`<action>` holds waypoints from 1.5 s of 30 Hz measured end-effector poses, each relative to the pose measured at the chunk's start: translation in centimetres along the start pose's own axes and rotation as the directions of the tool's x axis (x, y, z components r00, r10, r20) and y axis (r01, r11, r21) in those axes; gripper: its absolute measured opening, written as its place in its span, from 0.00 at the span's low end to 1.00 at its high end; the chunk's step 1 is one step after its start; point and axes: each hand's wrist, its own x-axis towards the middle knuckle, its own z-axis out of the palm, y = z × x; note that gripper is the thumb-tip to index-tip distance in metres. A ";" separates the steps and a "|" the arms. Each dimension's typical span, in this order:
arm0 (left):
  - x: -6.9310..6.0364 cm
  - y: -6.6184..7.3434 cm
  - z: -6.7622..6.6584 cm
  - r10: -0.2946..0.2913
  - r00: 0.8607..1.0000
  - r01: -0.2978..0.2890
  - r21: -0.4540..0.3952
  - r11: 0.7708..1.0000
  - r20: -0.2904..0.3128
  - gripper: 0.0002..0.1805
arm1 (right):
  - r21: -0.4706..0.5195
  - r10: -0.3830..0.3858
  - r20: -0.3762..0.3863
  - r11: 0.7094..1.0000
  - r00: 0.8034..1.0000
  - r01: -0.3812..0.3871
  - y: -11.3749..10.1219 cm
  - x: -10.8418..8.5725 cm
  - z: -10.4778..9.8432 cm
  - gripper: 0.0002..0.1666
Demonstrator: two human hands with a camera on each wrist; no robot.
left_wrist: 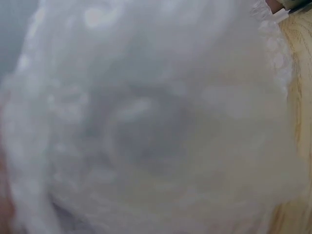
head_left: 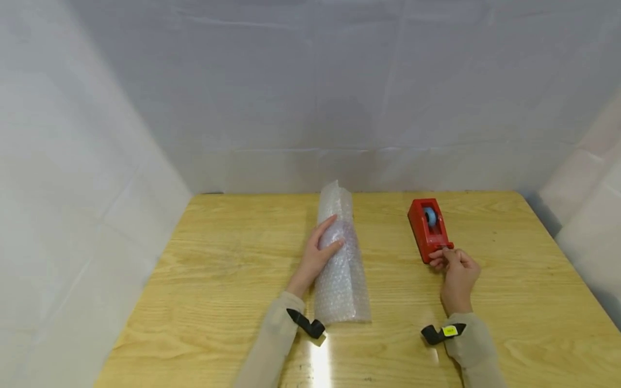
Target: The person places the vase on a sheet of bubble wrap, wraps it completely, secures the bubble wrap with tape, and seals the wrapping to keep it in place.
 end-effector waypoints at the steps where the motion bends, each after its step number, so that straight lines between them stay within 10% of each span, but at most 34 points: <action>1: 0.0 0.0 0.0 0.000 1.000 0.000 0.001 1.000 0.000 0.34 | 0.001 0.002 0.001 1.000 1.000 -0.002 0.0 0.0 0.0 0.27; 22: 1.2 -4.0 -0.1 -0.003 0.999 0.003 0.002 1.000 -0.035 0.34 | -0.197 -0.055 -0.029 0.979 0.998 0.048 0.2 -0.1 0.3 0.24; 31: 1.2 -4.0 -0.1 -0.011 1.000 0.011 0.007 1.000 -0.027 0.34 | 0.003 -0.175 -0.006 0.985 0.985 0.175 0.5 -0.8 0.2 0.25; 38: 1.1 -3.9 0.1 -0.021 0.999 0.021 -0.003 1.000 -0.026 0.34 | 0.027 -0.190 0.201 0.982 0.961 0.188 0.1 -1.8 1.6 0.23; 45: 1.0 -2.9 0.1 -0.018 1.000 0.018 -0.002 1.000 -0.006 0.34 | -0.044 -0.060 0.484 0.995 0.873 0.092 -1.7 -2.4 4.8 0.19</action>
